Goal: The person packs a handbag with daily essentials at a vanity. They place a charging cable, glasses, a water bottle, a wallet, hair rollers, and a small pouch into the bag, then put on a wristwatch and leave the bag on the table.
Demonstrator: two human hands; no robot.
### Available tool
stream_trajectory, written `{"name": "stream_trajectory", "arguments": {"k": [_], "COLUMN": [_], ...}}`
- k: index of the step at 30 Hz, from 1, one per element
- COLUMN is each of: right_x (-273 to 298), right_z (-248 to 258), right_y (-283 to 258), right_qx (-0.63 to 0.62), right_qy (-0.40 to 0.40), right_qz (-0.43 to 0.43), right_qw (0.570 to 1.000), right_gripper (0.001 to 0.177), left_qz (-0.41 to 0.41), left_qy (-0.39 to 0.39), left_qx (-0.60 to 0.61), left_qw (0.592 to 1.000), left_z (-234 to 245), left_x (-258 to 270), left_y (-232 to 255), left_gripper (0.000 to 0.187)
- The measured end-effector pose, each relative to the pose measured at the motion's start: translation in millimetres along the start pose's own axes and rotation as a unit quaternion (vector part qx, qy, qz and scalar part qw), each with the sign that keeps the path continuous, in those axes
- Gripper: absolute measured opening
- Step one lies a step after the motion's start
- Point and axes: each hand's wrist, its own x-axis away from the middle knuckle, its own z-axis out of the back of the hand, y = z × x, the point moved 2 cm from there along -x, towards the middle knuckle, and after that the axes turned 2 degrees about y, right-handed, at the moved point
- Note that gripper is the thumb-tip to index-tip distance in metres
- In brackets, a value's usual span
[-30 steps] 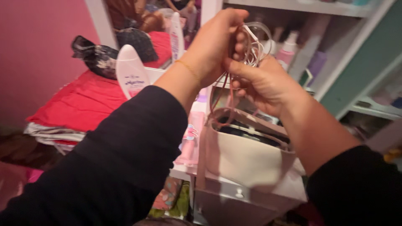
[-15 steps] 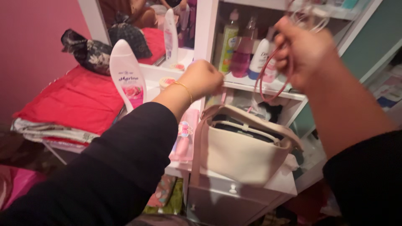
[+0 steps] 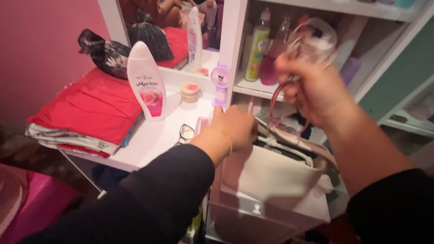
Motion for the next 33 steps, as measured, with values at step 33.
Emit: {"name": "stream_trajectory", "arguments": {"k": [33], "right_x": [13.9], "right_z": [-8.1], "right_y": [68.5], "right_qx": [0.492], "right_qy": [-0.159], "right_qz": [-0.352], "right_qw": [0.781], "right_gripper": [0.029], "left_qz": [-0.111], "left_qy": [-0.069], "left_qx": [-0.057], "left_qw": [0.990], "left_z": [-12.6], "left_x": [10.5], "left_y": [-11.8], "left_gripper": [0.030]}}
